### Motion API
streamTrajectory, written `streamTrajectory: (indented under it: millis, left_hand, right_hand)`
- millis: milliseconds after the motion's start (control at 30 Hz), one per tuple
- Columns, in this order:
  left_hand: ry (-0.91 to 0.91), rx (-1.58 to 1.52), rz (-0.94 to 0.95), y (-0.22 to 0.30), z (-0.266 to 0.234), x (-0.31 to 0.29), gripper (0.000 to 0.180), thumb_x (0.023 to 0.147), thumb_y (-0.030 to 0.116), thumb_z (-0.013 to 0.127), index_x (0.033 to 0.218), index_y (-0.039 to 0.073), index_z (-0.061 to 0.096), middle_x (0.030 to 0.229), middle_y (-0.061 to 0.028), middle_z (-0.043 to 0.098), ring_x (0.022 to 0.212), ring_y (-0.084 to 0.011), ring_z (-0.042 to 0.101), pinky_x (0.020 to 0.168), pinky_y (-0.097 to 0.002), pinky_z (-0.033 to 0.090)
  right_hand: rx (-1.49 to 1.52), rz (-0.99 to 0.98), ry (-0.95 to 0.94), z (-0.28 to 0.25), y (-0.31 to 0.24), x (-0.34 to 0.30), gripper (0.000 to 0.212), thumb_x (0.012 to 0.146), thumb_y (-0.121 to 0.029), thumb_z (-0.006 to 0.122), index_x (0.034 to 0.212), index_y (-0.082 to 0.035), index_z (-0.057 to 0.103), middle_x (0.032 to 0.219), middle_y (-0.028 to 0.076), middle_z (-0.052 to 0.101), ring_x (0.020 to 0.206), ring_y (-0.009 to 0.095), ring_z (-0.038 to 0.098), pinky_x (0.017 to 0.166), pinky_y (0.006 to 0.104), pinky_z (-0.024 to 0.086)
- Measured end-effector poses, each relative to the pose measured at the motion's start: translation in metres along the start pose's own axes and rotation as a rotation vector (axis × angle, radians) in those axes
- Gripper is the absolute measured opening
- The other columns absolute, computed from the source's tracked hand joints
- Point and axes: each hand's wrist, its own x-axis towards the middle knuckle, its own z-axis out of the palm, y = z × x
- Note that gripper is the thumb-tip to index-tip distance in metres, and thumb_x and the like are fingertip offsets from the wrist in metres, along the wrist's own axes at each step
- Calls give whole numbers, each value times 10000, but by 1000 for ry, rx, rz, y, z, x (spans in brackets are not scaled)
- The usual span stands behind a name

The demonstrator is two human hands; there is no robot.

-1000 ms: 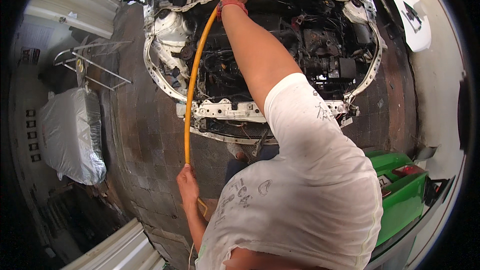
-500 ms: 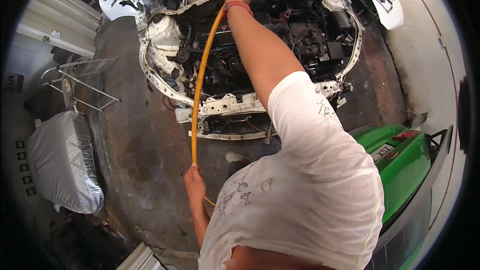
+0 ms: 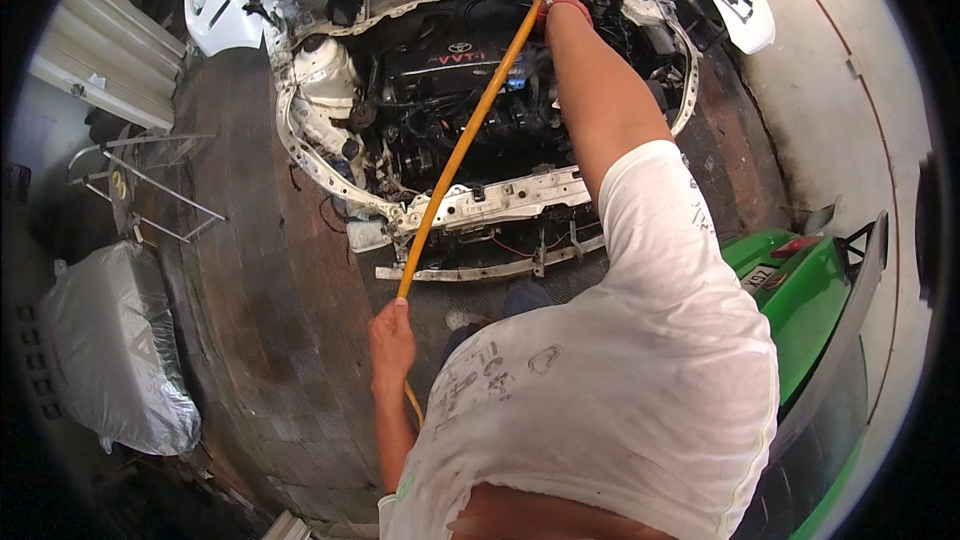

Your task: The person uses a yellow air hose to blow dust and debris from the engine bay of a white car with its hood open. They move around the front of the vehicle, directing the air stream into various compartments and components of the engine bay.

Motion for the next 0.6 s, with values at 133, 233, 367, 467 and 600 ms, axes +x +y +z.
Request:
streamTrajectory:
  millis: [133, 233, 367, 467, 600]
  left_hand:
    - [9, -4, -27, 14, 14, 1, 472, 1096, 331, 453, 798, -32, 497, 633, -60, 393, 606, -156, 367, 562, -386, 337]
    - [-5, 33, -58, 24, 23, 0, 472, 1104, 339, 432, 751, 28, 476, 648, -24, 422, 611, -142, 389, 566, -357, 334]
    - [50, 40, -47, 32, 35, 2, 473, 1095, 318, 448, 769, -21, 495, 635, -68, 412, 604, -173, 383, 572, -392, 336]
    - [115, 60, -78, 34, 39, 0, 479, 1096, 320, 441, 759, -17, 494, 643, -68, 423, 605, -180, 387, 576, -396, 336]
    - [143, 94, -104, 35, 40, -3, 486, 1097, 329, 440, 751, -9, 489, 651, -60, 430, 609, -172, 386, 573, -395, 331]
  right_hand:
    - [130, 13, 66, -5, -9, 4, 248, 858, -210, 651, 968, -31, 782, 1055, 252, 744, 1035, 422, 718, 899, 477, 571]
    - [531, 179, 201, 0, -17, 2, 238, 859, -186, 648, 996, -38, 774, 1093, 267, 732, 1047, 449, 704, 907, 500, 566]
    - [767, 341, 329, 11, -24, -5, 239, 843, -182, 619, 971, -65, 784, 942, 214, 755, 891, 404, 740, 816, 479, 581]
    - [934, 407, 90, 15, -21, -14, 320, 877, -189, 628, 1139, -42, 738, 1206, 279, 694, 1150, 442, 663, 997, 499, 521]
    - [994, 532, 164, 26, -26, -36, 318, 867, -185, 631, 1141, -51, 723, 1208, 255, 702, 1134, 439, 672, 987, 495, 532]
